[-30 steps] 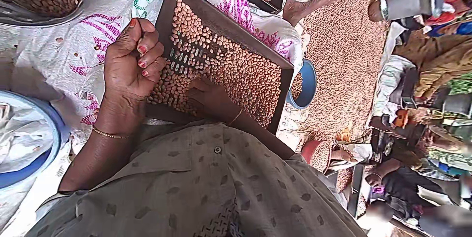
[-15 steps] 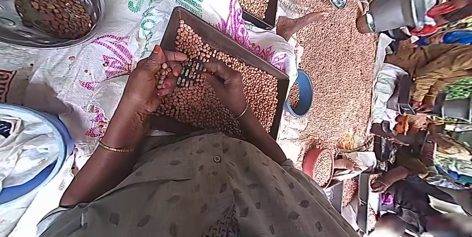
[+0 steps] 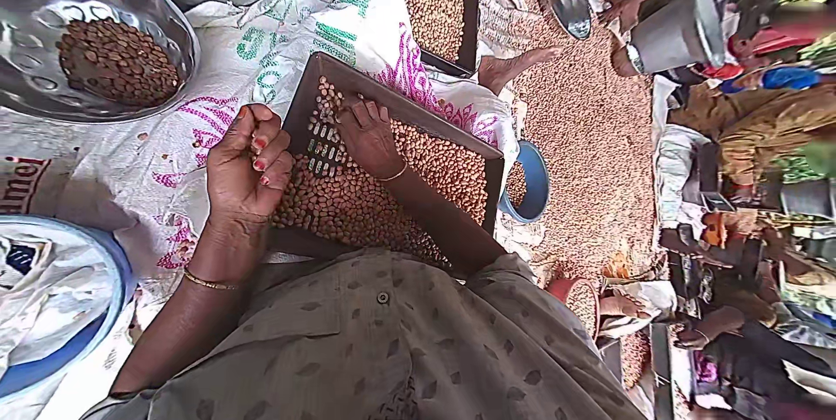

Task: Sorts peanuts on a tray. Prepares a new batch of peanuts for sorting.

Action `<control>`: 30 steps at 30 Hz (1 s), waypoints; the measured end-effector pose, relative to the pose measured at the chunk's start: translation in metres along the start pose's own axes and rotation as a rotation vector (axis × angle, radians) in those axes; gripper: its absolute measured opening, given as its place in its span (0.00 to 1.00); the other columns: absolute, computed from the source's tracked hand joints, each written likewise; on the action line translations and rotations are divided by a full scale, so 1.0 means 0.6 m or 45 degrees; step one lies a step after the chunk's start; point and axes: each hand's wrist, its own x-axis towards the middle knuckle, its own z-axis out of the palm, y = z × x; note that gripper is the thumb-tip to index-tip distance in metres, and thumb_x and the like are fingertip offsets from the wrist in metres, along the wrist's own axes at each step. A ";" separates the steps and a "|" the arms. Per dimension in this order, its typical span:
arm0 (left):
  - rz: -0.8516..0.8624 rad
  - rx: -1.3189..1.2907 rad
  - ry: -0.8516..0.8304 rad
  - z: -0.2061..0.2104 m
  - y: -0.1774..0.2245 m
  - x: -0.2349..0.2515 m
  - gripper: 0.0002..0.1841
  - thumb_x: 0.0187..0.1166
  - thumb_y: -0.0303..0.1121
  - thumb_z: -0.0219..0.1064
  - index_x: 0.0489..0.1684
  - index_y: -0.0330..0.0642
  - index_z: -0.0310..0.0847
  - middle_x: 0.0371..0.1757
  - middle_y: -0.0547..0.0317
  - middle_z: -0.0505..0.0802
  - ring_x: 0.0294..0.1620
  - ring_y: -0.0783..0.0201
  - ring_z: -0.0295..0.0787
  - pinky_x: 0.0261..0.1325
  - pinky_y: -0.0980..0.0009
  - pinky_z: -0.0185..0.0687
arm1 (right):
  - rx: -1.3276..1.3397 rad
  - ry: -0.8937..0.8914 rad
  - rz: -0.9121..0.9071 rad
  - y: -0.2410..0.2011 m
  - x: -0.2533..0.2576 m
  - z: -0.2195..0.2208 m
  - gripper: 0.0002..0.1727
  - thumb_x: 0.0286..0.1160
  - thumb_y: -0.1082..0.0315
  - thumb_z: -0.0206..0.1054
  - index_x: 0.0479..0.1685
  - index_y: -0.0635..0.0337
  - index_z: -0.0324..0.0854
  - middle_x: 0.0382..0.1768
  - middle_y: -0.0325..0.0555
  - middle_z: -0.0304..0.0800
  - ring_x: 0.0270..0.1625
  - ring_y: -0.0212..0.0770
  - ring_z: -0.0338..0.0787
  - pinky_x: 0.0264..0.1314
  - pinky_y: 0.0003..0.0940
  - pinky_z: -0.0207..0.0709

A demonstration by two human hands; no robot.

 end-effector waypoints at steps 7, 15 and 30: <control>-0.013 -0.074 -0.010 -0.003 -0.002 0.002 0.22 0.97 0.45 0.34 0.40 0.53 0.74 0.23 0.75 0.73 0.12 0.83 0.61 0.14 0.91 0.56 | 0.542 -0.307 0.428 0.002 -0.089 -0.119 0.09 0.77 0.71 0.70 0.50 0.65 0.88 0.51 0.57 0.91 0.43 0.50 0.94 0.44 0.46 0.90; -0.016 -0.064 -0.009 0.001 -0.002 0.008 0.20 0.97 0.43 0.36 0.42 0.52 0.75 0.24 0.75 0.74 0.13 0.84 0.62 0.14 0.91 0.58 | 0.544 -0.189 0.423 0.017 0.041 -0.077 0.22 0.74 0.81 0.60 0.67 0.67 0.85 0.63 0.58 0.92 0.65 0.55 0.92 0.67 0.52 0.83; -0.056 0.002 -0.033 0.002 0.000 0.006 0.20 0.96 0.42 0.37 0.42 0.53 0.76 0.24 0.76 0.74 0.12 0.84 0.60 0.14 0.91 0.55 | 0.256 -0.483 0.260 -0.043 0.070 -0.041 0.13 0.77 0.75 0.65 0.56 0.62 0.90 0.66 0.56 0.88 0.63 0.56 0.91 0.54 0.50 0.87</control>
